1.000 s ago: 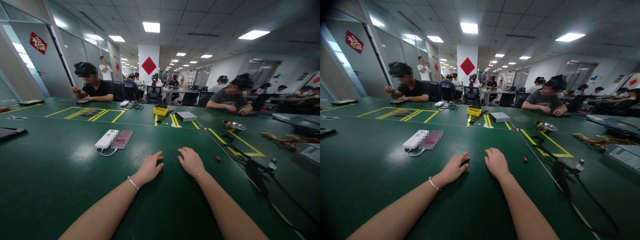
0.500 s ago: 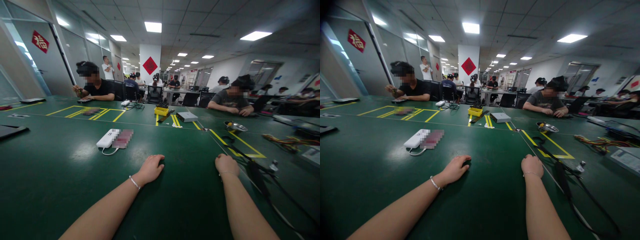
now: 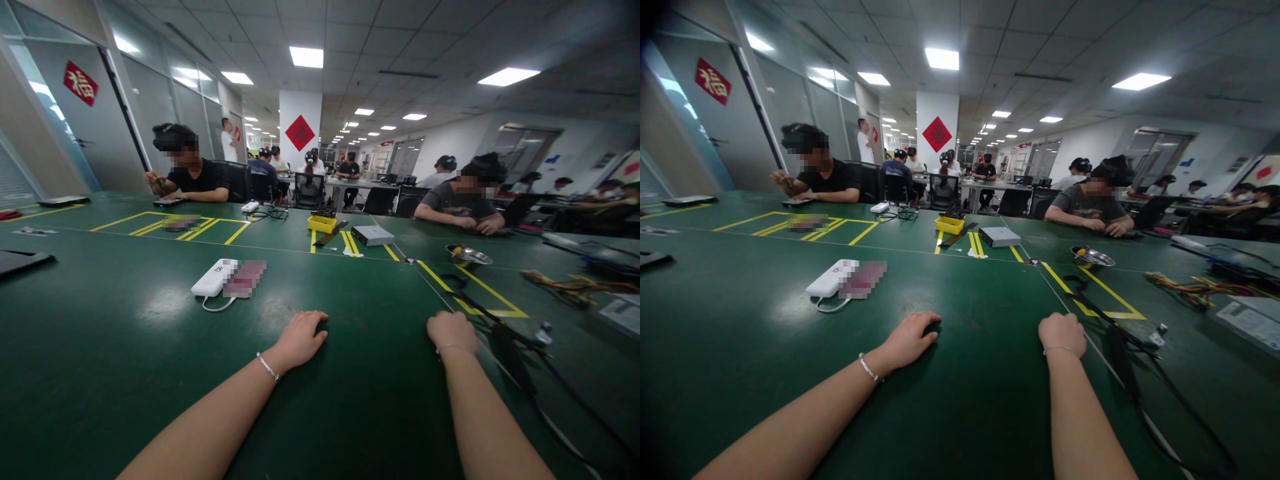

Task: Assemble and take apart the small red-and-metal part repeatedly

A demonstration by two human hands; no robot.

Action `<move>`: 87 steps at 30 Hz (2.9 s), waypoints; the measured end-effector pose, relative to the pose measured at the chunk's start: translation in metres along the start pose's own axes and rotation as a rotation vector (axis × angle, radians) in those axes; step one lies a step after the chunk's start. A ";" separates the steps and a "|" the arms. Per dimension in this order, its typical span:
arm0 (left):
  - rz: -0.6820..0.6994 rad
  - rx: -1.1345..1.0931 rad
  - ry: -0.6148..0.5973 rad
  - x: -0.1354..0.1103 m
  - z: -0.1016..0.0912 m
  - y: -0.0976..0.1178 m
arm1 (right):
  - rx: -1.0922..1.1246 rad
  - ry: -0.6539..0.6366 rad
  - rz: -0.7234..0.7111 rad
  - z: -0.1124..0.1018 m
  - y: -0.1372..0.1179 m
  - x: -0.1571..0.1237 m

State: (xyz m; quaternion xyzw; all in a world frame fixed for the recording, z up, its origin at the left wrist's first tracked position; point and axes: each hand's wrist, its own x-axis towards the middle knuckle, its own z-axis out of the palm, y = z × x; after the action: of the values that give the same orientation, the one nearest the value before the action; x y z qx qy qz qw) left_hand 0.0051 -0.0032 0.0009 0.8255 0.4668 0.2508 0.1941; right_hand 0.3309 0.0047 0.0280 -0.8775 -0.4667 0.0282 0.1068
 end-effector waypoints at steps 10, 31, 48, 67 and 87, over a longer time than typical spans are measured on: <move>0.000 -0.009 0.053 -0.002 0.007 0.010 | 0.575 -0.247 -0.488 0.020 -0.097 -0.076; -0.275 -0.516 0.229 0.006 0.002 0.002 | -0.072 0.032 -0.123 0.029 -0.001 0.015; -0.072 -0.380 0.309 0.007 0.001 -0.002 | 1.190 -0.622 -0.349 0.024 -0.096 -0.070; -0.074 -0.464 0.197 0.004 0.007 0.003 | 1.466 -1.089 -0.324 0.042 -0.115 -0.095; -0.047 -0.514 0.176 0.004 0.009 0.001 | 1.613 -1.008 -0.230 0.045 -0.114 -0.095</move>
State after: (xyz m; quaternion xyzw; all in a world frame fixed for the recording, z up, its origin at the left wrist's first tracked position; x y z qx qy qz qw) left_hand 0.0134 -0.0007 -0.0050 0.7132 0.4217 0.4274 0.3617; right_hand 0.1783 -0.0044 0.0041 -0.3734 -0.3812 0.7047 0.4676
